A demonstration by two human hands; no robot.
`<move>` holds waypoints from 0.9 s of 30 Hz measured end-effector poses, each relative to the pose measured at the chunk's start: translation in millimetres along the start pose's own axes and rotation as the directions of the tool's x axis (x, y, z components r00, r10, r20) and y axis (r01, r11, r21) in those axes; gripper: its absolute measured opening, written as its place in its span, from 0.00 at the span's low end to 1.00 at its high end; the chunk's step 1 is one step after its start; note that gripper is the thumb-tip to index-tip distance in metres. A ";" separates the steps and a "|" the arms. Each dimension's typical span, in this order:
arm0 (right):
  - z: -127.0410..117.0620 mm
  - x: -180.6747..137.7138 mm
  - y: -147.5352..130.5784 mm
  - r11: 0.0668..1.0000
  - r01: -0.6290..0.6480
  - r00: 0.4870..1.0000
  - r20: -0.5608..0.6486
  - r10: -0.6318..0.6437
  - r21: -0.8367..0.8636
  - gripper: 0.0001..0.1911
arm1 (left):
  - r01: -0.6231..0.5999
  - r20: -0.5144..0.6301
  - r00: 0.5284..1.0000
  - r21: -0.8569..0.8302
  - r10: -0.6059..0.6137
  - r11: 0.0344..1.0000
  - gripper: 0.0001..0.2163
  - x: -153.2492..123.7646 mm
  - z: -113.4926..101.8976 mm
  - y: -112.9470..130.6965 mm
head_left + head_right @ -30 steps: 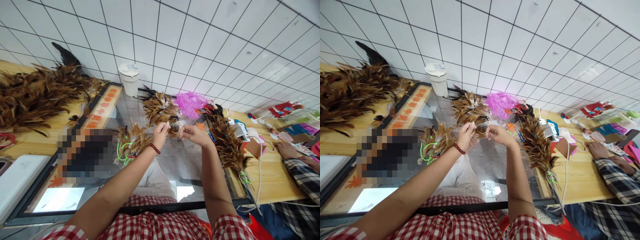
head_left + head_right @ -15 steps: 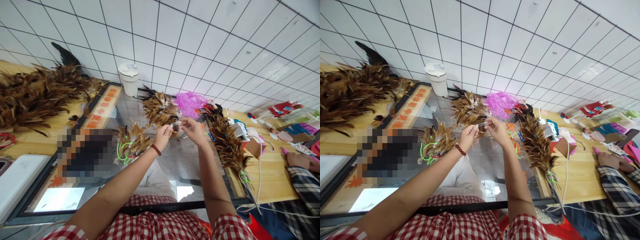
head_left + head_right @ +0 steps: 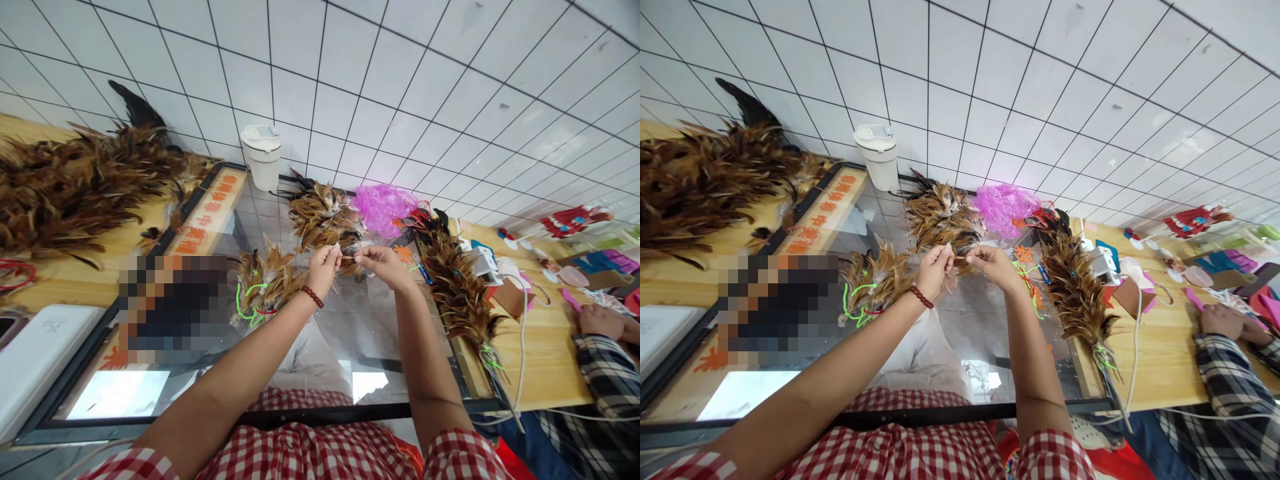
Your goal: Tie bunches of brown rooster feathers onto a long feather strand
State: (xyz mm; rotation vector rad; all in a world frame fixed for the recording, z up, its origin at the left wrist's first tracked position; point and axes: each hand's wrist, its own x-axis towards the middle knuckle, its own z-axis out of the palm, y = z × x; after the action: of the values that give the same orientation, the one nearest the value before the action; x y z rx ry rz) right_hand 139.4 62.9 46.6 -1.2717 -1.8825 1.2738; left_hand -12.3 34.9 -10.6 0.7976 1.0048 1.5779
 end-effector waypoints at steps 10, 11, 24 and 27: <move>-5.0 -14.2 -23.6 0.862 0.252 0.965 0.176 -0.192 -0.440 0.07 | 0.056 0.048 0.997 0.045 -0.058 0.997 0.17 -0.3 -0.6 -3.1; -3.1 -14.3 -24.7 0.800 0.244 0.970 0.123 -0.211 -0.548 0.07 | 0.063 0.070 0.995 0.051 -0.067 0.997 0.17 -1.1 -0.1 -3.1; 9.4 -6.8 -20.9 0.628 0.208 0.930 -0.046 -0.363 -0.750 0.09 | 0.100 0.217 0.970 0.038 -0.106 0.994 0.18 -7.5 3.5 0.4; 4.7 -2.7 -10.5 0.830 0.218 0.930 -0.148 -0.336 -0.514 0.10 | 0.138 0.227 0.965 -0.022 -0.130 0.990 0.19 -7.1 2.7 1.6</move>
State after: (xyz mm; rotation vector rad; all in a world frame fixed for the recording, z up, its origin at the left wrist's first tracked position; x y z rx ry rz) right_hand 132.4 57.3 54.3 -1.2508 -2.1915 0.4762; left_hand -9.0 28.5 -8.1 0.8440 0.8444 1.3533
